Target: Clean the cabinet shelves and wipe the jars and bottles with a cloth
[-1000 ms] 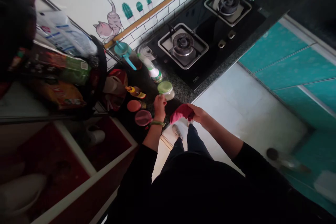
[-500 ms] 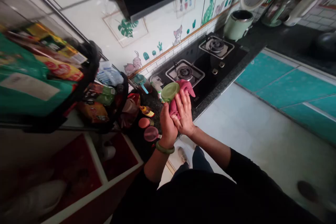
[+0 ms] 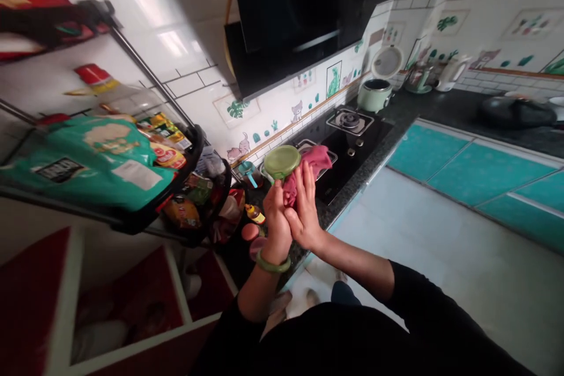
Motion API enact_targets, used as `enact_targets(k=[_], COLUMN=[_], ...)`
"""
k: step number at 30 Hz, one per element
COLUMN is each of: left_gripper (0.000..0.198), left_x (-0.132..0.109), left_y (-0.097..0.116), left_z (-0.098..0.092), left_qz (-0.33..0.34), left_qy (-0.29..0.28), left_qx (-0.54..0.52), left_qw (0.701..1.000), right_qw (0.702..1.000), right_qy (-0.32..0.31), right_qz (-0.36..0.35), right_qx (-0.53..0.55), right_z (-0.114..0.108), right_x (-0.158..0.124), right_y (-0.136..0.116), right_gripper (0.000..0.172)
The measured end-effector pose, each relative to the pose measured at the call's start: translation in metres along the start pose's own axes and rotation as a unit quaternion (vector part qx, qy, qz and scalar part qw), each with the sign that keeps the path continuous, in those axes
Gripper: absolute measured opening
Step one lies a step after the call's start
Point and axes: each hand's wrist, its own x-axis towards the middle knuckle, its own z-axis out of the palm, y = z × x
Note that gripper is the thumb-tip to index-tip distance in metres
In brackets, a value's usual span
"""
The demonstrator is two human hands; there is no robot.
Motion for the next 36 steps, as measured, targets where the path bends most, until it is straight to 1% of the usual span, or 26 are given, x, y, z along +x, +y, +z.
enact_targets(k=[2, 3, 6, 8, 11, 13, 16, 17, 18, 19, 20, 22, 24, 25, 26, 28, 30, 31, 33, 34, 36], left_gripper=[0.048, 0.051, 0.058, 0.059, 0.059, 0.059, 0.059, 0.059, 0.059, 0.059, 0.058, 0.054, 0.05, 0.05, 0.052, 0.057, 0.059, 0.059, 0.059, 0.059, 0.06], left_x=[-0.002, -0.004, -0.013, -0.017, -0.019, -0.021, -0.025, -0.027, -0.029, -0.031, -0.033, -0.036, -0.039, -0.04, -0.041, -0.044, -0.047, -0.049, -0.051, -0.051, -0.05], left_y=[0.007, 0.011, 0.026, 0.036, 0.051, 0.061, 0.074, 0.078, 0.08, 0.082, 0.083, 0.081, 0.077, 0.075, 0.074, 0.074, 0.079, 0.083, 0.09, 0.093, 0.099], left_z=[-0.001, 0.0, 0.001, 0.001, -0.002, -0.005, -0.01, -0.01, -0.011, -0.011, -0.011, -0.01, -0.01, -0.009, -0.009, -0.008, -0.008, -0.008, -0.008, -0.009, -0.013], left_qz=[-0.005, -0.006, 0.009, 0.022, 0.03, 0.027, 0.025, 0.023, 0.023, 0.022, 0.024, 0.035, 0.04, 0.038, 0.037, 0.044, 0.053, 0.053, 0.042, 0.033, 0.001], left_qy=[-0.008, -0.017, -0.071, -0.097, -0.095, -0.092, -0.098, -0.099, -0.099, -0.098, -0.091, -0.05, 0.001, 0.01, 0.002, -0.046, -0.091, -0.107, -0.139, -0.152, -0.171], left_qx=[-0.003, -0.008, -0.019, -0.018, -0.023, -0.037, -0.047, -0.05, -0.052, -0.054, -0.053, -0.037, -0.018, -0.012, -0.009, -0.006, -0.005, -0.005, -0.006, -0.012, -0.037], left_qw=[1.0, 1.0, 0.997, 0.995, 0.995, 0.995, 0.994, 0.994, 0.993, 0.993, 0.994, 0.997, 0.999, 0.999, 0.999, 0.998, 0.994, 0.993, 0.989, 0.988, 0.985], right_qw=[1.0, 1.0, 0.998, 0.996, 0.99, 0.983, 0.955, 0.946, 0.943, 0.948, 0.959, 0.983, 0.994, 0.996, 0.996, 0.995, 0.993, 0.99, 0.977, 0.966, 0.935], right_qy=[-0.003, 0.009, 0.049, 0.057, 0.06, 0.06, 0.013, -0.001, -0.003, 0.006, 0.022, 0.042, 0.043, 0.048, 0.057, 0.072, 0.082, 0.088, 0.09, 0.076, 0.016], right_qz=[-0.022, -0.025, -0.024, -0.022, -0.011, 0.029, 0.132, 0.155, 0.164, 0.157, 0.134, 0.06, -0.009, -0.029, -0.039, -0.043, -0.039, -0.027, 0.028, 0.067, 0.144], right_qx=[-0.008, -0.006, 0.025, 0.061, 0.124, 0.173, 0.266, 0.286, 0.291, 0.278, 0.25, 0.168, 0.098, 0.076, 0.062, 0.054, 0.078, 0.106, 0.19, 0.237, 0.325], right_z=[-0.002, -0.004, -0.012, -0.016, -0.02, -0.022, -0.027, -0.029, -0.031, -0.032, -0.032, -0.03, -0.026, -0.023, -0.022, -0.022, -0.026, -0.03, -0.04, -0.046, -0.056], right_x=[0.0, 0.005, 0.024, 0.035, 0.044, 0.049, 0.056, 0.055, 0.052, 0.047, 0.04, 0.024, 0.011, 0.008, 0.008, 0.015, 0.028, 0.035, 0.05, 0.057, 0.07], right_y=[-0.003, -0.001, 0.005, 0.003, -0.006, -0.01, -0.014, -0.017, -0.022, -0.029, -0.037, -0.053, -0.063, -0.065, -0.063, -0.056, -0.047, -0.043, -0.039, -0.038, -0.036], right_gripper=[0.07, 0.068, 0.063, 0.061, 0.059, 0.059, 0.059, 0.059, 0.059, 0.06, 0.061, 0.061, 0.06, 0.06, 0.062, 0.068, 0.073, 0.072, 0.069, 0.068, 0.065])
